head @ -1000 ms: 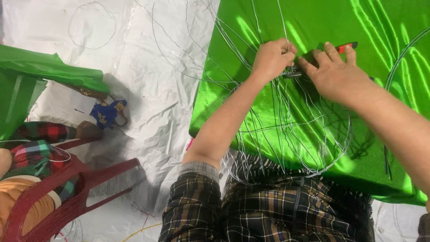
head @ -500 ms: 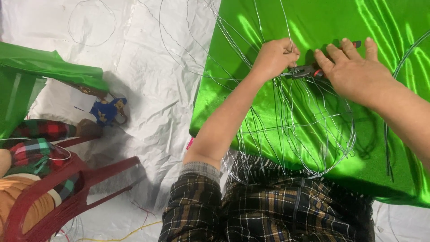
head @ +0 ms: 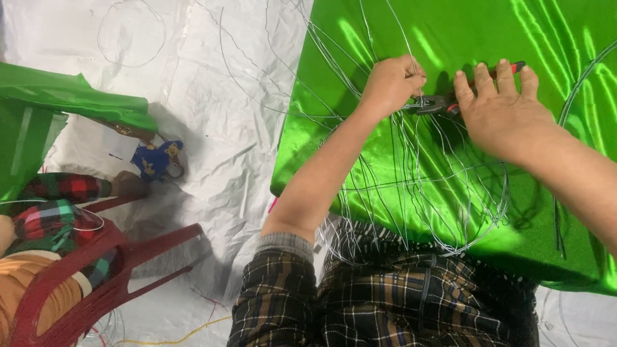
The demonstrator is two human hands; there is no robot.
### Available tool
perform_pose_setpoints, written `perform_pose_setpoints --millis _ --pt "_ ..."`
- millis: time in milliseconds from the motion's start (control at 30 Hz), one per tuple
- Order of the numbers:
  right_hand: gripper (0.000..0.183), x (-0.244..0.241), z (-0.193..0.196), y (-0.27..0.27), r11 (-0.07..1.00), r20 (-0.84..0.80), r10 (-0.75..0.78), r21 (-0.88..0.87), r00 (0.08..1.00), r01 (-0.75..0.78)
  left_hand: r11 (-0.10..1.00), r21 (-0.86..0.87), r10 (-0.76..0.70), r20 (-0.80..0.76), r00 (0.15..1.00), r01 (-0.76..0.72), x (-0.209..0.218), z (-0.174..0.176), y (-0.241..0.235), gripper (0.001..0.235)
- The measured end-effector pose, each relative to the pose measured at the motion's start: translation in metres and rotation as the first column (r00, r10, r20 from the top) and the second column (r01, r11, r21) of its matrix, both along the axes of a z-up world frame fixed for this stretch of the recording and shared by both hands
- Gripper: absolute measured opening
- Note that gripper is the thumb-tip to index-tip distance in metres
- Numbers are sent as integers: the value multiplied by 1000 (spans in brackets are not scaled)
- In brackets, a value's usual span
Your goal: Reinforcing a circular wire frame by bending and securing metal wires using pliers
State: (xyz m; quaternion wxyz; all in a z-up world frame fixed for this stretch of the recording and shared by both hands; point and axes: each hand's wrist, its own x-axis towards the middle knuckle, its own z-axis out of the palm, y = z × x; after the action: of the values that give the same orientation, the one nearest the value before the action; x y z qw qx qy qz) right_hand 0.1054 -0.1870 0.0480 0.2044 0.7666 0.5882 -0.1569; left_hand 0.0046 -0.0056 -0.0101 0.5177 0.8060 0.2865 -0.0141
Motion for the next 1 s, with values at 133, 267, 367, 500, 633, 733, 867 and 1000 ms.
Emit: perform_pose_setpoints --millis 133,267,367,500,633,733,867,1000 --pt "75 9 -2 2 1000 -14 -14 -13 1000 14 1000 -10 -8 23 1000 8 0 -5 2 11" --pt "85 22 -12 5 998 29 68 -11 997 -68 999 6 -39 14 999 39 0 -6 3 12" --pt "89 24 -16 4 994 80 113 -9 990 -112 999 19 -33 7 999 33 2 -6 2 11" --pt "86 15 -11 4 997 71 78 23 994 -80 999 52 -15 26 1000 13 1 -9 -1 10" --pt "82 10 1 10 1000 -10 8 -3 1000 -8 998 65 -14 22 1000 12 3 -14 -1 10" --pt "84 14 -10 7 999 -30 -35 -21 999 35 999 31 -5 -2 1000 5 3 -11 -2 9" --pt "85 15 -19 2 998 -11 -13 58 1000 13 1000 -7 17 8 1000 -17 2 -6 -3 7" --pt "79 11 -9 4 998 -32 -38 58 999 39 999 -20 27 -12 1000 -27 2 -2 -4 7"
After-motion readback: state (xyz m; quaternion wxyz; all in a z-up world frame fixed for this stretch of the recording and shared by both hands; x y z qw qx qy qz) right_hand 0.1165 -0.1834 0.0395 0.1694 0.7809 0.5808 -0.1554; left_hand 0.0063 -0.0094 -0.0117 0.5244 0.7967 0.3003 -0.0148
